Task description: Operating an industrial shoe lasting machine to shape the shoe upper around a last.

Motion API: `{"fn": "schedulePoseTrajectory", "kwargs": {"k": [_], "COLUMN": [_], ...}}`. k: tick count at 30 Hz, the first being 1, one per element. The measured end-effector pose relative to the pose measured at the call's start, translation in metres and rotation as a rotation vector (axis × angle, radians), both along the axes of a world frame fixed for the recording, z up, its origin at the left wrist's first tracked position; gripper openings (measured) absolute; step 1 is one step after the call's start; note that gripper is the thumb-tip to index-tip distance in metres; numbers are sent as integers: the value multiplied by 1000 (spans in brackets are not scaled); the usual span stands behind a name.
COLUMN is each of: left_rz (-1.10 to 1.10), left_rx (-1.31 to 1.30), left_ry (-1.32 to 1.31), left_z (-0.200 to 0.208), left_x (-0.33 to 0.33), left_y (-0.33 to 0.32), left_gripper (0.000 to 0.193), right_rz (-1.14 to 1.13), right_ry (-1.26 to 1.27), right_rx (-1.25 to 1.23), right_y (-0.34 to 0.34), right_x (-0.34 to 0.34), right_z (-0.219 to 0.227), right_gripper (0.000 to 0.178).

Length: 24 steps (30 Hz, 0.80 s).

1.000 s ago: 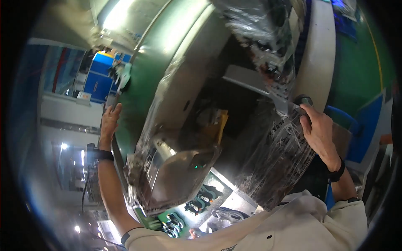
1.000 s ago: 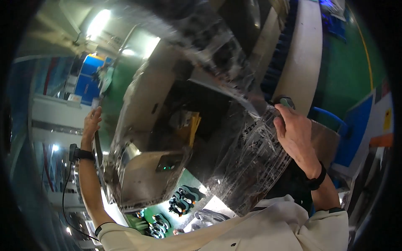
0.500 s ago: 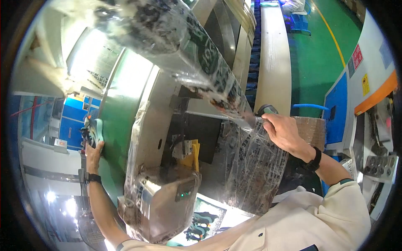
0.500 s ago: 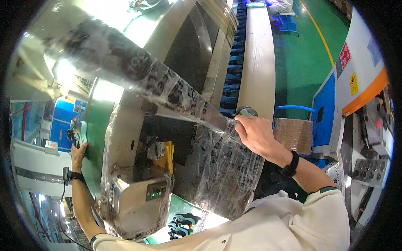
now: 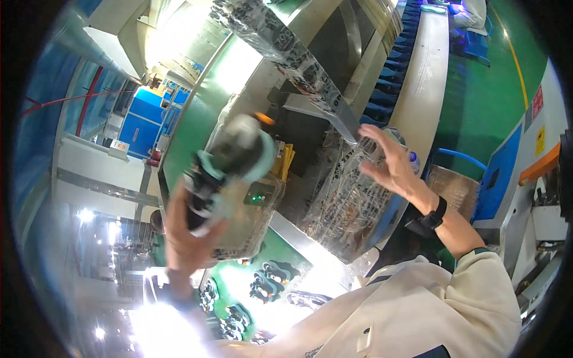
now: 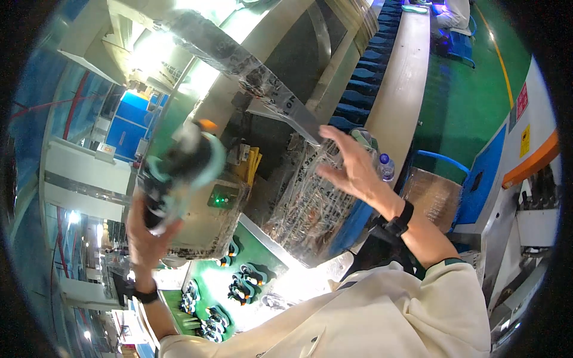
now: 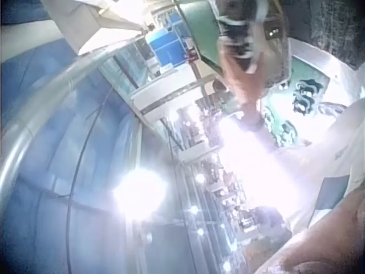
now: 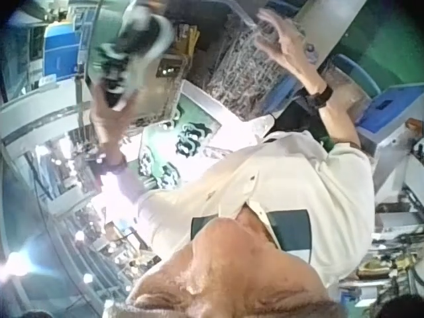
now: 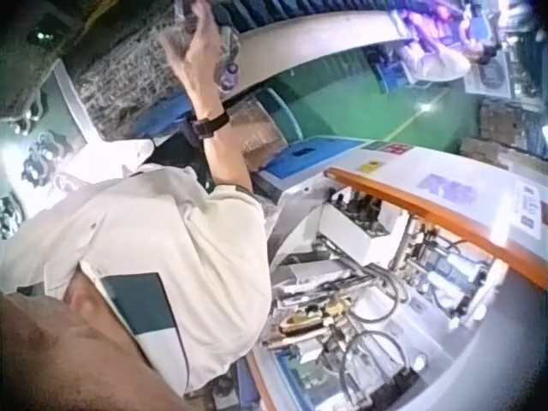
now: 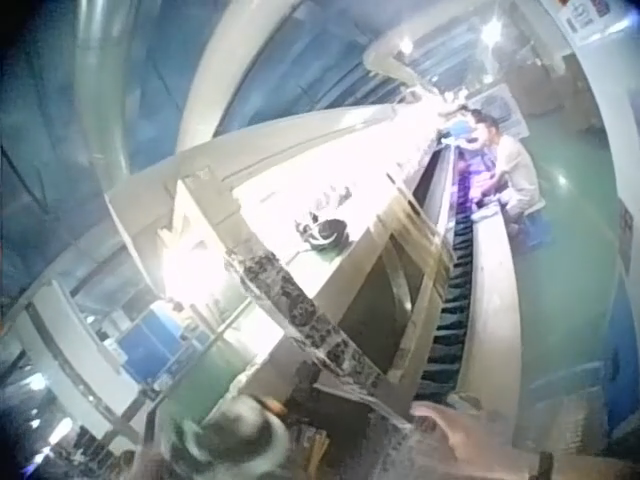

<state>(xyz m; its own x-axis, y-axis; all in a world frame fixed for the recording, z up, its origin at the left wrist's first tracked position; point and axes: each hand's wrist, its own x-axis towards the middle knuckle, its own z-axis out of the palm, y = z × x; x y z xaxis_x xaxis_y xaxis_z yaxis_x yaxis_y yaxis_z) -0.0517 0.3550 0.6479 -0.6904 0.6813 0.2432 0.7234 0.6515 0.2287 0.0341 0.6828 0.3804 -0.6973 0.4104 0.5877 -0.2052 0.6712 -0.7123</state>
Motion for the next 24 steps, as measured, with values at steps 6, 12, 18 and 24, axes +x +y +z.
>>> {"fn": "schedulePoseTrajectory", "kwargs": {"k": [6, 12, 18, 24], "left_rz": [-269, -282, -347, -386], "left_rx": [-21, 47, 314, 443], "left_ry": [-256, -211, -64, 34], "left_z": [-113, -217, -250, -257], "left_x": [51, 22, 28, 19], "left_y": [47, 52, 48, 50], "left_gripper": [76, 86, 88, 79], "right_rz": [792, 406, 408, 252], "right_ry": [116, -275, -600, -679], "right_rx": [-421, -171, 255, 411], "right_y": [-31, -54, -81, -97], "right_x": [37, 90, 59, 27], "right_z": [48, 48, 108, 86], "right_gripper": [81, 73, 65, 55]}}
